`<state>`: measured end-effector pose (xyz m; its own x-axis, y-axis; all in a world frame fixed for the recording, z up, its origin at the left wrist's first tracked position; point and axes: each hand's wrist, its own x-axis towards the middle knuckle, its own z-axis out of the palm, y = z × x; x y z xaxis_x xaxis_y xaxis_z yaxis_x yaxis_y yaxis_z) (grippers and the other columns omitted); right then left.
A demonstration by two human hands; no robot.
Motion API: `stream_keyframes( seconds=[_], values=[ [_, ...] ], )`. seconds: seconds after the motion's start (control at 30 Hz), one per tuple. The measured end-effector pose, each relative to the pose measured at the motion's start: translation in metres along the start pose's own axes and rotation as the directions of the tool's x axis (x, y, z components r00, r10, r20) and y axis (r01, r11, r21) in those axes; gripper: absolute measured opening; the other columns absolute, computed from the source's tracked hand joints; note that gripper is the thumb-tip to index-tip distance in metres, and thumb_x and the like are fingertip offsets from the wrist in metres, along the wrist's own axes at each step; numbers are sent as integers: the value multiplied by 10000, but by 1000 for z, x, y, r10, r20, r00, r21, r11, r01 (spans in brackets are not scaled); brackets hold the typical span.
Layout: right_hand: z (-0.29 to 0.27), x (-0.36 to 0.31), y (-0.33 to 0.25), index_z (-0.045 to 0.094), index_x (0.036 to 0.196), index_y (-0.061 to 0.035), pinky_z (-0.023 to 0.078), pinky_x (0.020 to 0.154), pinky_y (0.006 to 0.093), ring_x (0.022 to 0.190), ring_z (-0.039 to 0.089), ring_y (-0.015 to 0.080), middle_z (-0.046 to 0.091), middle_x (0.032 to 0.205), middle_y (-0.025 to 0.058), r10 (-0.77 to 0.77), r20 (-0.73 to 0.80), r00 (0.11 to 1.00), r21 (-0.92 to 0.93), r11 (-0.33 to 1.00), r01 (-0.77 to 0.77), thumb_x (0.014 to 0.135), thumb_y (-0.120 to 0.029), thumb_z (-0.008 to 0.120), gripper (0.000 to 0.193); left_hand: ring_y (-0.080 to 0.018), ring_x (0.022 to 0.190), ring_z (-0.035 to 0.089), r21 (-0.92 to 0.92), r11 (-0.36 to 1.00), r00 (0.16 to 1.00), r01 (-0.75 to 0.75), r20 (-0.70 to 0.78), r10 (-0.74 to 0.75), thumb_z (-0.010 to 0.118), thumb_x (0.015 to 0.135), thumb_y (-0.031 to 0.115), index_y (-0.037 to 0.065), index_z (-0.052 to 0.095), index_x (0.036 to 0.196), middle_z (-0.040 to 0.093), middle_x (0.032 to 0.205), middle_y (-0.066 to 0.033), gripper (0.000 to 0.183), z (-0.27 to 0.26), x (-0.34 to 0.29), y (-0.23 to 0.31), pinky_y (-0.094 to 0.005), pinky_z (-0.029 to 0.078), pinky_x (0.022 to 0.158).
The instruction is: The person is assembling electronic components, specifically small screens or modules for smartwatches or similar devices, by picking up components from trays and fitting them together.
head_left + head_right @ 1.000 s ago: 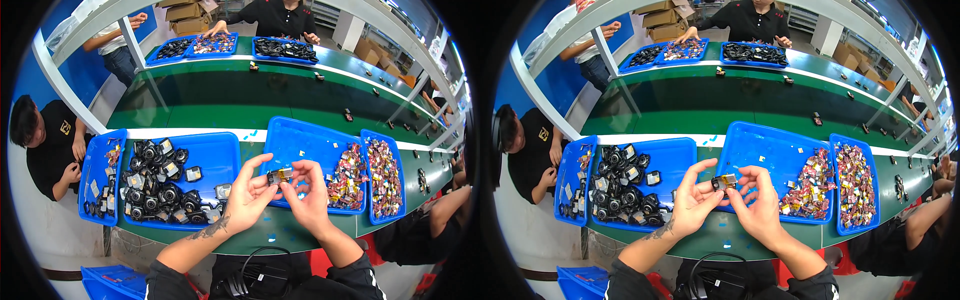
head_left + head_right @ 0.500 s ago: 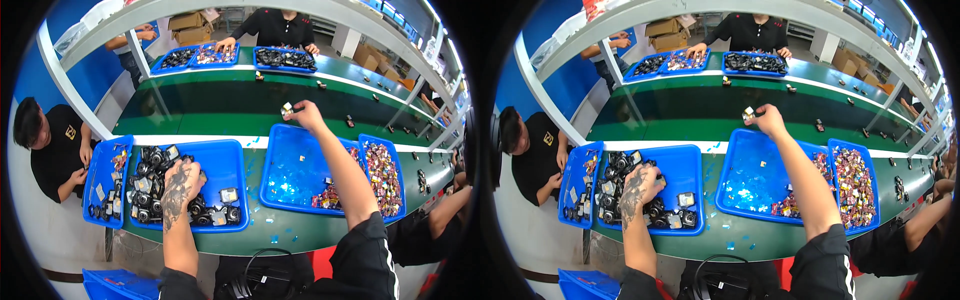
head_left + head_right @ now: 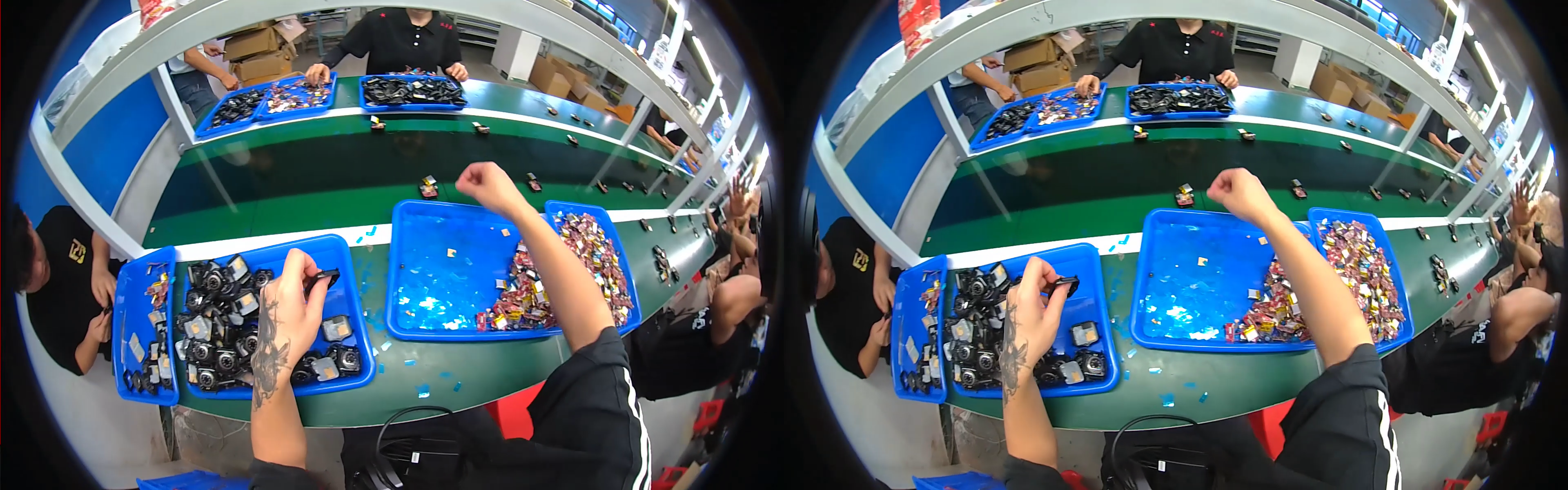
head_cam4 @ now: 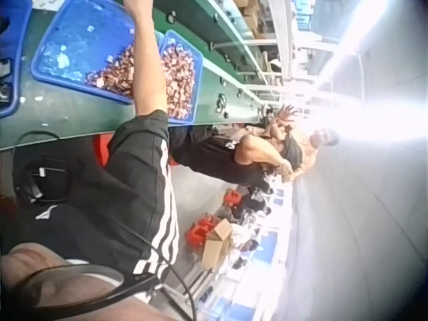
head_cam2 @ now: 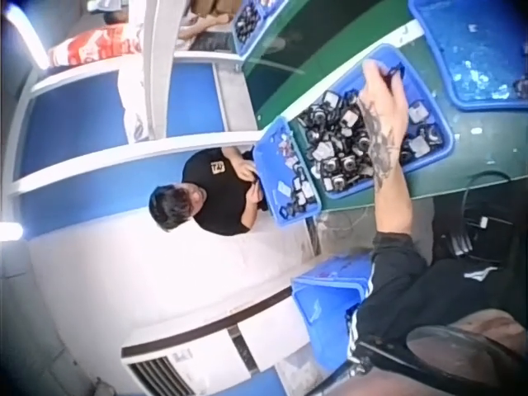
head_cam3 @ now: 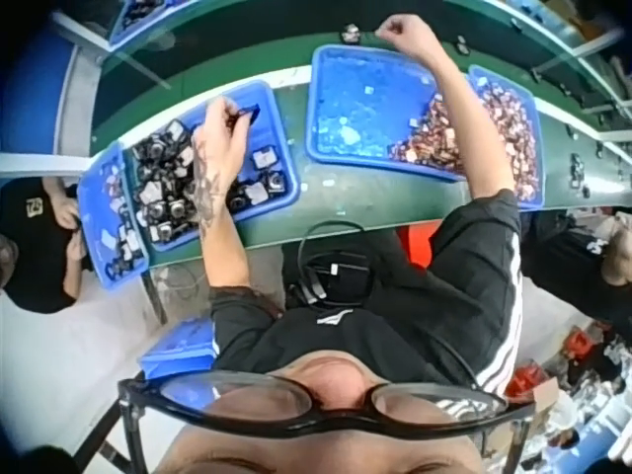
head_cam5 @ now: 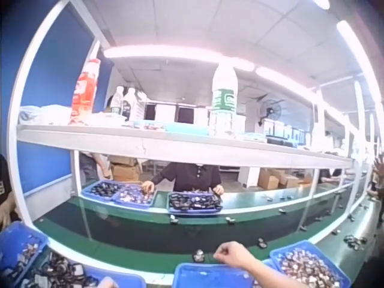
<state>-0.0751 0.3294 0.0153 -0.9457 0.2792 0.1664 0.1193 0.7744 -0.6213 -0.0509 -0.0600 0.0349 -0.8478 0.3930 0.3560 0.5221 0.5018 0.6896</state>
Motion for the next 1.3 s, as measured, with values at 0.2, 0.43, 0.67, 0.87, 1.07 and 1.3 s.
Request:
stream_keyframes(
  seconds=[0.2,0.43,0.67,0.87,1.07,1.3],
  values=[
    [-54,-106,-8,689,828,-41,513,653,357,691,660,242,679,732,98,15,528,849,-335,922,193,774,-145,741,128,-147,635,674,-365,930,994,38,113,4,595,915,33,13,564,1049,682,781,-103,140,25,-12,22,-266,512,559],
    [-58,-150,7,707,945,-55,503,807,396,938,614,307,623,929,120,-85,391,917,-439,858,267,747,-100,736,205,-183,690,696,-325,944,989,-57,112,98,601,895,20,22,610,987,679,777,-110,93,38,-14,21,-277,530,587],
    [-55,-149,11,664,849,-62,504,781,392,900,610,286,605,890,93,-318,310,896,-325,850,415,766,-92,715,102,-131,733,674,-485,870,982,88,187,5,549,949,46,9,558,1100,707,935,-104,156,41,-20,25,-236,517,579],
    [-39,-158,-14,600,909,-19,452,646,183,753,561,43,601,821,-10,73,-230,971,446,894,38,865,18,649,76,-133,749,642,-807,354,871,473,489,-50,535,981,118,24,417,1324,660,1097,-173,375,46,-15,27,-213,517,573],
    [8,-177,-87,590,917,-29,445,653,167,749,549,17,609,835,-18,-42,92,995,737,675,-40,883,-15,664,83,-107,902,589,-667,734,946,129,304,111,606,922,72,50,639,1198,549,1109,-58,278,58,-24,28,-212,508,688],
    [44,-181,-118,588,943,5,445,619,169,755,554,21,620,851,9,-15,123,992,790,607,-89,904,-34,649,82,-65,594,422,-576,810,954,114,292,74,783,801,183,56,721,933,556,901,-26,193,72,-30,28,-244,368,527]
  ],
)
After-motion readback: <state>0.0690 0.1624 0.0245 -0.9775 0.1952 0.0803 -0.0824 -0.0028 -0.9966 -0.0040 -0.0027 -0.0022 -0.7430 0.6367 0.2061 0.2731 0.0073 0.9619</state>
